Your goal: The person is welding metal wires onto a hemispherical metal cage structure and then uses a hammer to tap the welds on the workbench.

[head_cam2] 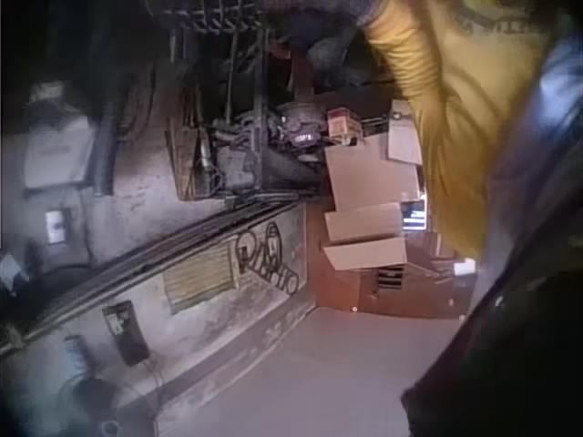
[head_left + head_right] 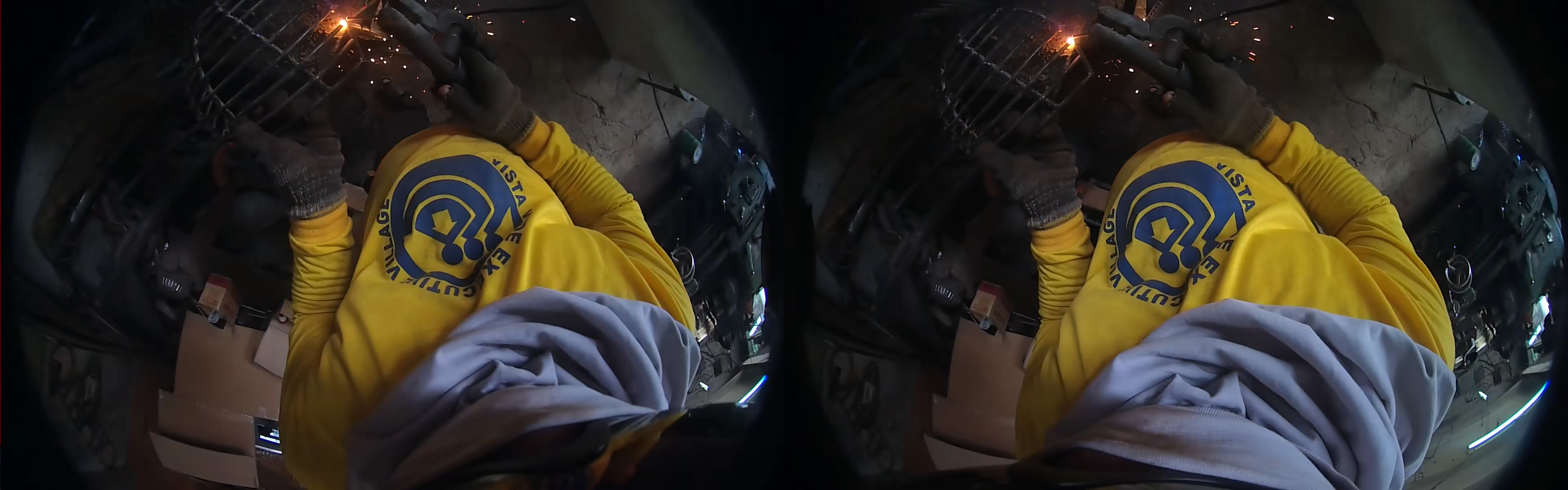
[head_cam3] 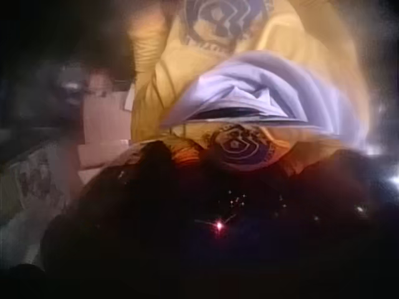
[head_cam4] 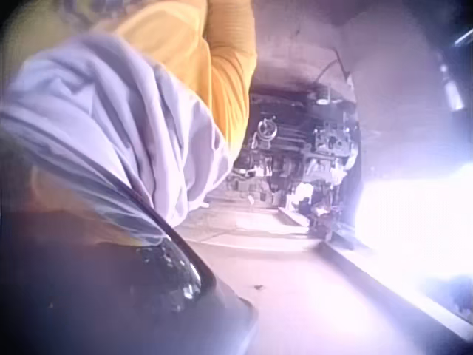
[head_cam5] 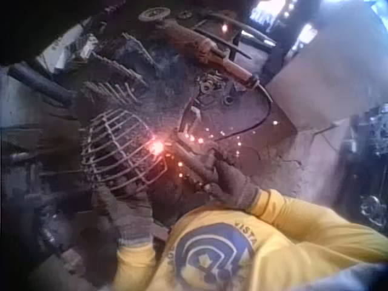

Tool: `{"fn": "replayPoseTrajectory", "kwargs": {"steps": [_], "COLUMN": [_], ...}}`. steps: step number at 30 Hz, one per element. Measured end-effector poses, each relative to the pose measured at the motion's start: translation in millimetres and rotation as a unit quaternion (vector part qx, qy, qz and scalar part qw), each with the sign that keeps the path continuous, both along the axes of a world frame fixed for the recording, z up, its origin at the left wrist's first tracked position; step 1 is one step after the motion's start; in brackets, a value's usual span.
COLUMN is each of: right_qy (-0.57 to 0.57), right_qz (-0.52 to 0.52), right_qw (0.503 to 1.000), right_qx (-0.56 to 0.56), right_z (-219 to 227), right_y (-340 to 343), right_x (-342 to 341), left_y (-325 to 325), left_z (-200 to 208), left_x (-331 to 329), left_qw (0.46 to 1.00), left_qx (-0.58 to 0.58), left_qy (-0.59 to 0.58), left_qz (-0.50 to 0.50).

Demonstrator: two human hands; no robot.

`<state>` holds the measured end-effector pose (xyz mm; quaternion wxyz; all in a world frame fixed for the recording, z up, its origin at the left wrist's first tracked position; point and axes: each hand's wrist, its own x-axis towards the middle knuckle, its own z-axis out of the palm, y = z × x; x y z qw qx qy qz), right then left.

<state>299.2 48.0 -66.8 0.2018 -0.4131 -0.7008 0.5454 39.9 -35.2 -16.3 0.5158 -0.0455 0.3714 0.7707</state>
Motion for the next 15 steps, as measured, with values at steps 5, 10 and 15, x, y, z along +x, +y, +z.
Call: {"fn": "replayPoseTrajectory", "kwargs": {"steps": [5, 10, 15], "right_qy": [0.022, -0.014, 0.093], "right_qz": [-0.003, 0.005, 0.043], "right_qw": [1.000, 1.000, 0.991], "right_qx": [-0.003, 0.023, 0.091], "right_z": [7.5, 9.0, 26.8], "right_y": [1.1, 1.8, 6.3], "right_x": [-1.9, -0.6, -10.7], "left_y": [-3.0, -2.9, -15.3], "left_z": [-2.4, -2.5, -3.3], "left_x": [2.2, 3.0, 1.7], "left_qw": [0.999, 0.999, 0.913], "left_qx": [-0.028, -0.030, 0.190], "left_qy": [0.014, 0.031, -0.361], "left_qz": [0.022, 0.031, 0.013]}}
